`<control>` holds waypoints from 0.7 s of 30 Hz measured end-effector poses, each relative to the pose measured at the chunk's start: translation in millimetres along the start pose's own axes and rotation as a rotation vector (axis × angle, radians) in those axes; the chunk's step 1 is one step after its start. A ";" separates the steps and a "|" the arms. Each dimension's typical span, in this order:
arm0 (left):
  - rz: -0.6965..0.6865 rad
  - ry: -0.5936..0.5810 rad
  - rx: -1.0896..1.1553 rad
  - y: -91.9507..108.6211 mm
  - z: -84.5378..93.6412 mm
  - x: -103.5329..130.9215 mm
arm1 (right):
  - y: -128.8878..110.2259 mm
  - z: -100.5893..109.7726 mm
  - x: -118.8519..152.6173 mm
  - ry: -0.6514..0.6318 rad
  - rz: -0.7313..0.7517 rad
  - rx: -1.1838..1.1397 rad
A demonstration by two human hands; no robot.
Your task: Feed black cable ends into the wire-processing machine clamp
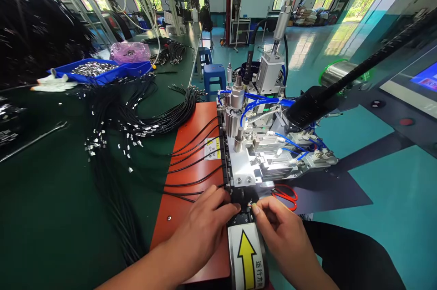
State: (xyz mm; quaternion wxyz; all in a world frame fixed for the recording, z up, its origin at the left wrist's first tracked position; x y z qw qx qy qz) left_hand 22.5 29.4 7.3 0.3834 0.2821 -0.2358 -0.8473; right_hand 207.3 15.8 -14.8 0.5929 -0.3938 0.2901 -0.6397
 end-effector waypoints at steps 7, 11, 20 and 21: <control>-0.004 -0.023 0.000 1.1 1.1 1.2 | 0.9 -0.4 -0.3 -0.036 0.016 -0.005; -0.014 -0.007 -0.006 0.9 1.7 0.9 | 0.0 1.1 -1.3 -0.039 0.035 0.008; -0.005 -0.014 -0.035 -4.0 -3.0 2.4 | -4.9 11.1 -11.4 -0.064 0.121 0.102; -0.003 -0.017 -0.036 -4.4 -3.2 2.3 | -6.5 11.2 -11.9 -0.067 0.145 0.098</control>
Point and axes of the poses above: each hand's wrist, its own x-axis away from the middle knuckle, its own z-axis out of the back of the hand, y = z × x, the point moved 4 cm from there along -x, towards the middle knuckle, and after that the axes turned 4 degrees about x, right-handed, at the moved point
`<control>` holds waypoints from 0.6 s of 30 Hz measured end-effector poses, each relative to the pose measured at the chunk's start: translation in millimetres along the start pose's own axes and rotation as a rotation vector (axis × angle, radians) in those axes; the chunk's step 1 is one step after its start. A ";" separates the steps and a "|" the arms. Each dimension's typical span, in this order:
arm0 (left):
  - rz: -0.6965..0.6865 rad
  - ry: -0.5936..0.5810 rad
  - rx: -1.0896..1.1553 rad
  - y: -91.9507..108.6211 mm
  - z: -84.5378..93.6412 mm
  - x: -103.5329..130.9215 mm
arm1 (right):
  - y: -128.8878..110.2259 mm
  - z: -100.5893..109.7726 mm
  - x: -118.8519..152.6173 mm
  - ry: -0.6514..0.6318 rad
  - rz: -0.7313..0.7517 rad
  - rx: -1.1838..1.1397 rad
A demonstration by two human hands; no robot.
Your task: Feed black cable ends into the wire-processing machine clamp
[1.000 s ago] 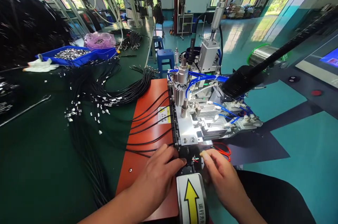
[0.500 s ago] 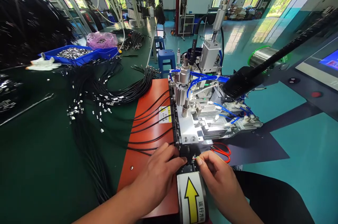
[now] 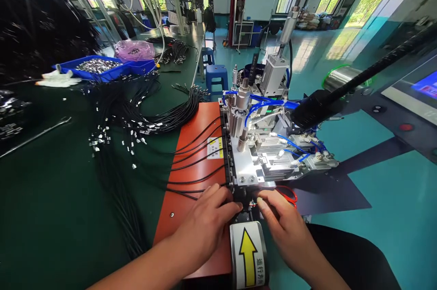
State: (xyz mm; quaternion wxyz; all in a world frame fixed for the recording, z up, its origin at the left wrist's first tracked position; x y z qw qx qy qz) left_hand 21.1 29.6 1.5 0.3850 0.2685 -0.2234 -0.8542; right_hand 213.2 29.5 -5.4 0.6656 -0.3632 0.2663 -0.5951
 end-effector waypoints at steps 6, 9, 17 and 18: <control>0.009 -0.005 0.011 1.7 1.8 -1.8 | -5.1 1.4 2.3 0.021 0.082 0.043; 0.013 -0.003 0.011 3.4 3.1 -1.9 | -4.0 2.5 3.5 0.051 0.099 0.097; -0.004 0.003 -0.004 2.5 2.0 1.1 | -1.4 0.8 0.9 0.067 0.086 0.102; -0.006 0.000 -0.007 2.4 2.0 1.1 | -1.3 0.8 0.5 0.067 0.081 0.097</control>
Point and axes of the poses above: each hand's wrist, its own x-axis away from the middle knuckle, its own z-axis out of the back of the hand, y = z × x, the point moved 4 cm from there along -x, towards the middle knuckle, and after that the axes turned 4 degrees about x, right-handed, at the moved point
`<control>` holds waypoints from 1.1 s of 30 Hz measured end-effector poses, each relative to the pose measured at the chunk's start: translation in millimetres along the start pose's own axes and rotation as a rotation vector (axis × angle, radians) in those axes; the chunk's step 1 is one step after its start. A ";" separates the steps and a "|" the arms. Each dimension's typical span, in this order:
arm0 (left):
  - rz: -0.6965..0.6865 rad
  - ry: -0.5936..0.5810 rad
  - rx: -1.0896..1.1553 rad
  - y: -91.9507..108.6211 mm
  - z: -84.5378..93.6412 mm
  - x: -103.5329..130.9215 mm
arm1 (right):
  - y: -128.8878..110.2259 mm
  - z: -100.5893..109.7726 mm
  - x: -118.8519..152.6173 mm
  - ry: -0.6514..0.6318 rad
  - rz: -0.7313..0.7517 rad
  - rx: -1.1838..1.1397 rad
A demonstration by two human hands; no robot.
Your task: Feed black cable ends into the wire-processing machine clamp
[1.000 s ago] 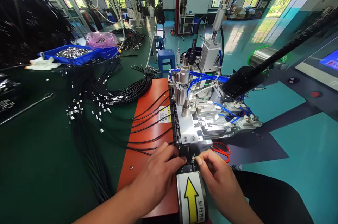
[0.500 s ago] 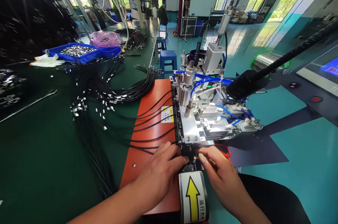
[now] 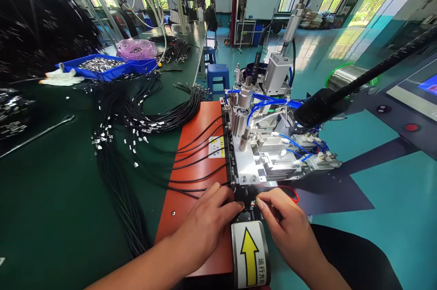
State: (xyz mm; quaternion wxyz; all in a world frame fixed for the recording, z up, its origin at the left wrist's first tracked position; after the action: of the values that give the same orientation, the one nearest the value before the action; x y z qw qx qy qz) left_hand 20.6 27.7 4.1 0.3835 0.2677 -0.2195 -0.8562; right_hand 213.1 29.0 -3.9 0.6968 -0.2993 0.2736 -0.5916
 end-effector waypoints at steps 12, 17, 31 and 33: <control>-0.030 -0.028 -0.065 4.9 4.0 -1.8 | -2.2 -2.4 -5.8 -0.054 -0.056 0.035; -0.035 -0.026 -0.069 4.2 3.3 -2.0 | 3.6 -4.4 -4.5 -0.133 -0.212 -0.128; -0.021 -0.028 -0.071 2.9 4.7 -0.9 | 4.7 -21.5 -0.9 -0.047 -0.144 -0.119; 0.004 -0.039 -0.085 2.7 7.0 -0.3 | 4.5 -24.1 -0.5 -0.024 -0.143 -0.109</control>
State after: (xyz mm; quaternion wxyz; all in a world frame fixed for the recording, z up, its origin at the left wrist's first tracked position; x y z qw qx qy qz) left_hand 17.8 27.4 11.1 0.3917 0.2339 -0.1907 -0.8692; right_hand 198.3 27.9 -23.4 0.6386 -0.3628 0.2749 -0.6205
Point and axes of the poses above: each hand's wrist, its own x-axis away from the middle knuckle, its own z-axis out of the back of the hand, y = z × x, the point moved 4 cm from there along -x, towards the middle knuckle, and after that the axes turned 4 degrees about x, right-handed, at the moved point
